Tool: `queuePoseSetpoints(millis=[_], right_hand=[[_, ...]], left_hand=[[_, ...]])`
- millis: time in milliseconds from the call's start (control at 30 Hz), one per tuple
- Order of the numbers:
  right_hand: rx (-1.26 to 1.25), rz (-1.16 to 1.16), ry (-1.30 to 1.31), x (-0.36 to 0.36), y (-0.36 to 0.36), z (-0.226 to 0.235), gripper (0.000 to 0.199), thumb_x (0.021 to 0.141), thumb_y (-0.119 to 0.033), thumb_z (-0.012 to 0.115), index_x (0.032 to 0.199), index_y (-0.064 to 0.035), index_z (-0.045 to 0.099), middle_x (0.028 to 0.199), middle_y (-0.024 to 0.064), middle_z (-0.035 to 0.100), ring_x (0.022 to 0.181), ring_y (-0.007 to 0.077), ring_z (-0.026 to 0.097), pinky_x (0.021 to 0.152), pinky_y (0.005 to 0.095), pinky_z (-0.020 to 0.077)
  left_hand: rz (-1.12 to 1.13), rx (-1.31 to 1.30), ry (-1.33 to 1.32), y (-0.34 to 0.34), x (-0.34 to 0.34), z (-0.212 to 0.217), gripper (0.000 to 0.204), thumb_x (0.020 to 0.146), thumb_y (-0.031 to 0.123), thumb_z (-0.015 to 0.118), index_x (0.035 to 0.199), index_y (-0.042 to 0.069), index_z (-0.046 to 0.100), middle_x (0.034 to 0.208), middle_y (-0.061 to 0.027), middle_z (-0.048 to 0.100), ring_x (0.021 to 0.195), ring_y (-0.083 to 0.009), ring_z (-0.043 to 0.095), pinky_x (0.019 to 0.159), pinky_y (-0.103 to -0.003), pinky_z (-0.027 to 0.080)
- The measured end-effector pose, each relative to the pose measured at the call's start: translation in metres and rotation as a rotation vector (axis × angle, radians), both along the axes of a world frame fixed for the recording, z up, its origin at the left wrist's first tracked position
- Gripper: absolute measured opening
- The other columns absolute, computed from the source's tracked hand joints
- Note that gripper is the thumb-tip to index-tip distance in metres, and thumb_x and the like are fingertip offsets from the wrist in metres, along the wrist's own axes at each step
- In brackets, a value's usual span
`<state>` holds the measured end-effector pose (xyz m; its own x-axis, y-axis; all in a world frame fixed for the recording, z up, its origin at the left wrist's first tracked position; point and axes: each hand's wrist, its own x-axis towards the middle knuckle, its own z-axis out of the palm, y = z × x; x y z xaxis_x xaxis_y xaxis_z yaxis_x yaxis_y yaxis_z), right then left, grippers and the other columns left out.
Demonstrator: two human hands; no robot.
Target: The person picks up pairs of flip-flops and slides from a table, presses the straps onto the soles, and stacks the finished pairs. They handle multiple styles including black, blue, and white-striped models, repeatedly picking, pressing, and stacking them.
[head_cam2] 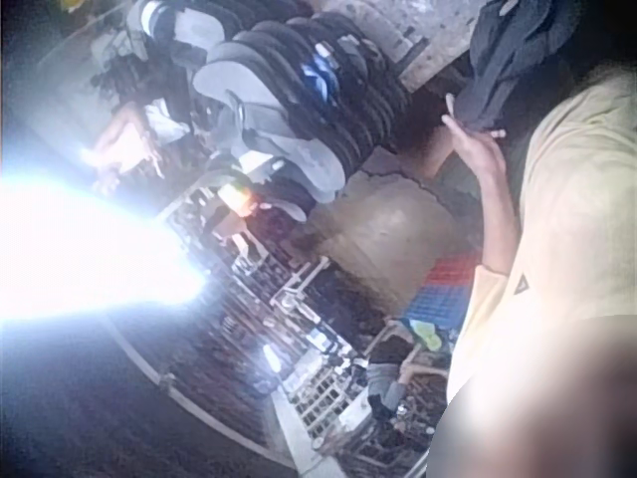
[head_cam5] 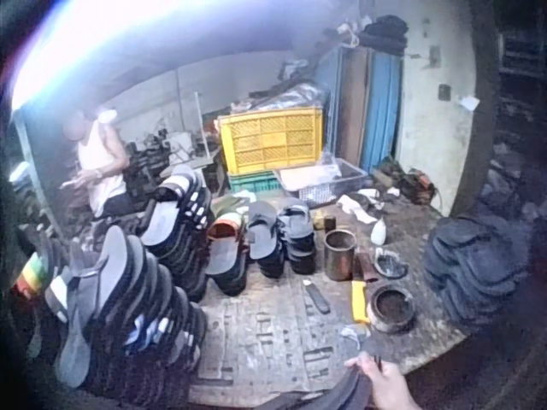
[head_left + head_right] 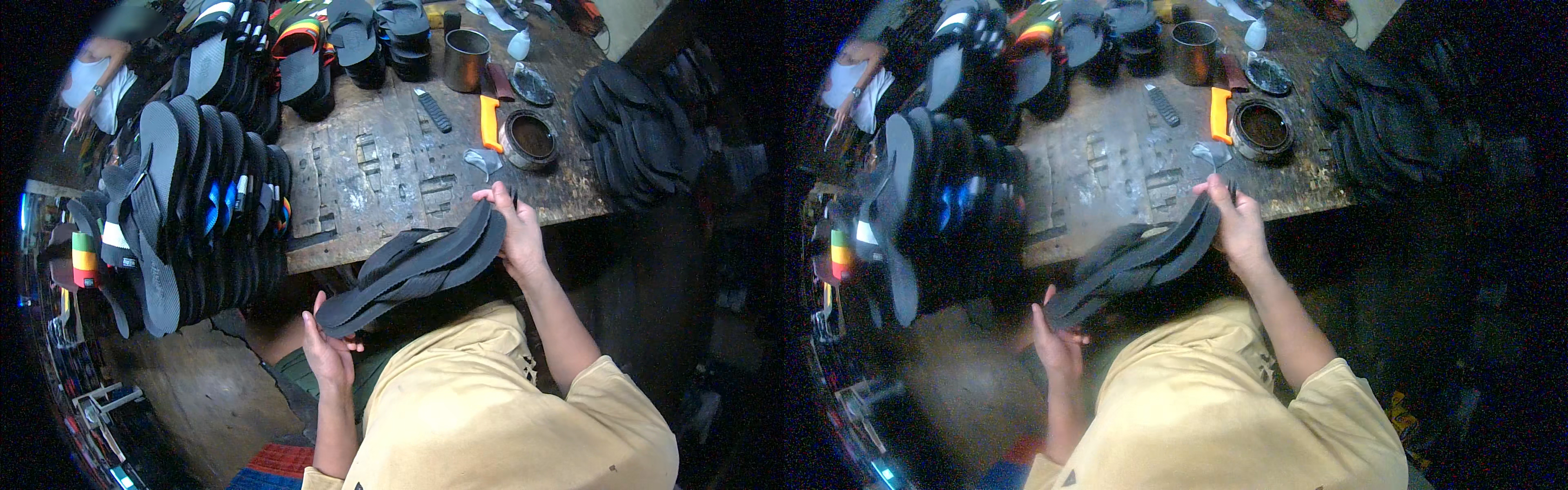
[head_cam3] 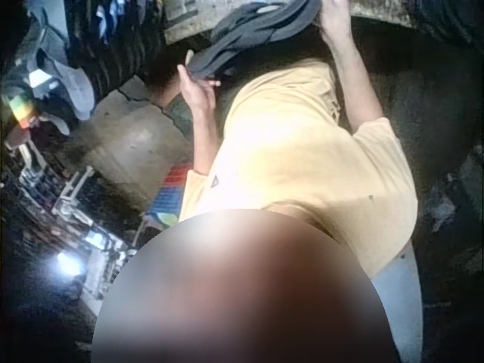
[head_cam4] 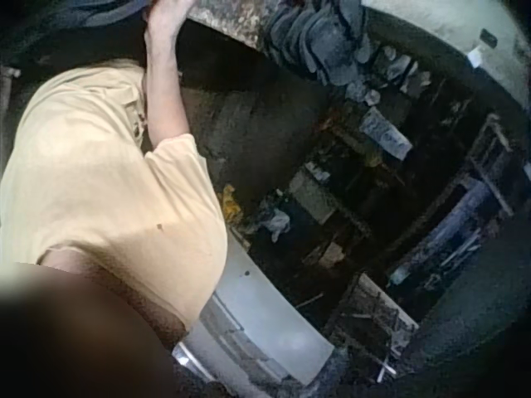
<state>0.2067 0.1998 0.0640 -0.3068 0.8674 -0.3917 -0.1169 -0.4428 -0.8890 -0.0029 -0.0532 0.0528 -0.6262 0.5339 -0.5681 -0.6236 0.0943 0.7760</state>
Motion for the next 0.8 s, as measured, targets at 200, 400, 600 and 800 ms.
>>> queuePoseSetpoints(millis=[200, 400, 600, 800], right_hand=[[-0.035, 0.111, -0.104, 0.006, 0.02, -0.003, 0.053, 0.105, -0.054, 0.05, 0.107, -0.0058, 0.071, 0.074, -0.0027, 0.064, 0.053, 0.0067, 0.055, 0.044, 0.0225, 0.0388], [-0.148, 0.107, -0.146, 0.005, 0.023, -0.011, 0.051, 0.108, -0.052, 0.043, 0.108, -0.0075, 0.068, 0.068, -0.0045, 0.06, 0.041, 0.0044, 0.045, 0.034, 0.0208, 0.0279], [-0.098, 0.14, -0.096, 0.006, 0.017, -0.002, 0.048, 0.107, -0.052, 0.047, 0.109, -0.0093, 0.068, 0.067, -0.006, 0.056, 0.044, 0.0046, 0.043, 0.039, 0.0219, 0.0303], [-0.02, 0.168, -0.134, 0.005, 0.009, 0.01, 0.048, 0.105, -0.054, 0.05, 0.113, -0.0096, 0.068, 0.071, -0.0055, 0.061, 0.043, 0.0039, 0.04, 0.037, 0.0239, 0.0256]], left_hand=[[-0.017, 0.125, 0.085, 0.009, 0.0, 0.024, 0.057, 0.109, 0.043, 0.041, 0.148, 0.001, 0.046, 0.097, -0.0117, 0.07, 0.056, -0.0159, 0.062, 0.046, -0.032, 0.054], [0.009, 0.111, 0.156, 0.017, 0.004, 0.027, 0.058, 0.111, 0.039, 0.036, 0.146, -0.007, 0.045, 0.086, -0.0143, 0.07, 0.057, -0.0175, 0.064, 0.053, -0.035, 0.061], [0.011, 0.102, 0.162, 0.011, 0.002, 0.009, 0.072, 0.109, 0.054, 0.035, 0.145, -0.008, 0.044, 0.089, -0.0126, 0.071, 0.064, -0.0167, 0.068, 0.052, -0.032, 0.062], [-0.055, 0.003, 0.234, 0.007, -0.001, 0.004, 0.073, 0.109, 0.057, 0.033, 0.145, -0.006, 0.047, 0.097, -0.0143, 0.071, 0.074, -0.0191, 0.07, 0.06, -0.035, 0.064]])
